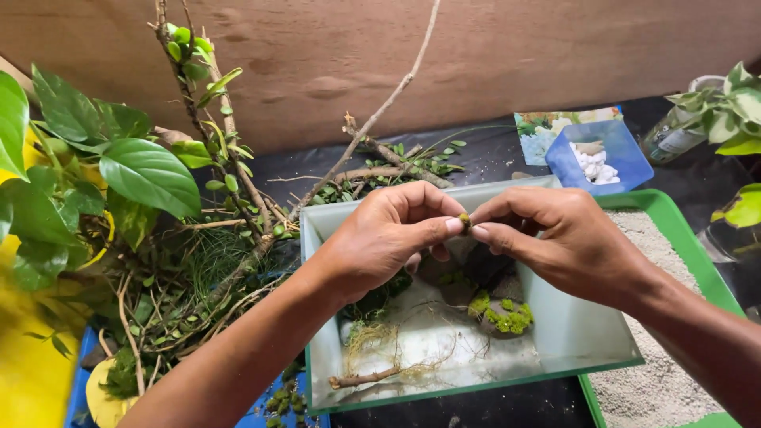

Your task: Placing small plants and moss into a glass terrarium to create a decorative arrangement.

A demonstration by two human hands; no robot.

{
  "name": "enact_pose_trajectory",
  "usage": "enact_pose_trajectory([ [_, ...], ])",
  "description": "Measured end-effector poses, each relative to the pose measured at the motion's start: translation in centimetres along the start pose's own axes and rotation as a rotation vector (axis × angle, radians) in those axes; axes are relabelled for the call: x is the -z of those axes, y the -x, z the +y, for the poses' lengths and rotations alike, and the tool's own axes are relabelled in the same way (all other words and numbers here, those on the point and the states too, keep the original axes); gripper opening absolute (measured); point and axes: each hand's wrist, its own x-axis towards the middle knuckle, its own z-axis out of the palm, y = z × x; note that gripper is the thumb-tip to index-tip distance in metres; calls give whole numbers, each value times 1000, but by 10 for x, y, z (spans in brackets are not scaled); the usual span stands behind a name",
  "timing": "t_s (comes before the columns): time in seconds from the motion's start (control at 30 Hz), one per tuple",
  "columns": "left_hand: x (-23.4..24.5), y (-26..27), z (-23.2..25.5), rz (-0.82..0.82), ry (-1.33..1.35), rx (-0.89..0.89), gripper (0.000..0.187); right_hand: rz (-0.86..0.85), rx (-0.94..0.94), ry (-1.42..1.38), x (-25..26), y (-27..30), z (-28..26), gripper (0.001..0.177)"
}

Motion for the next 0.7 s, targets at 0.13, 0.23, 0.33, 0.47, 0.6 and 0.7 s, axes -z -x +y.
enact_pose_trajectory([
  [0.13, 1, -4, -4, 38, 4, 35, 13, 13, 76, 27, -4, -2, -1, 12],
  [0.23, 1, -6, -6, 66, -7, 20, 11, 47, 209, 76, -7, -2, -3, 11],
  [0.33, 1, -7, -4, 78, -40, 26, 10, 58, 207, 101, -8, -3, -8, 12],
  [0.47, 1, -6, 0, 74, -78, 18, 11, 86, 165, 122, -9, -4, -7, 10],
  [0.6, 2, -8, -10, 60, -71, -15, 17, 55, 53, 90, -9, -4, 0, 11],
  [0.7, 2, -11, -12, 69, -79, -49, 14, 46, 36, 61, -9, -3, 0, 12],
])
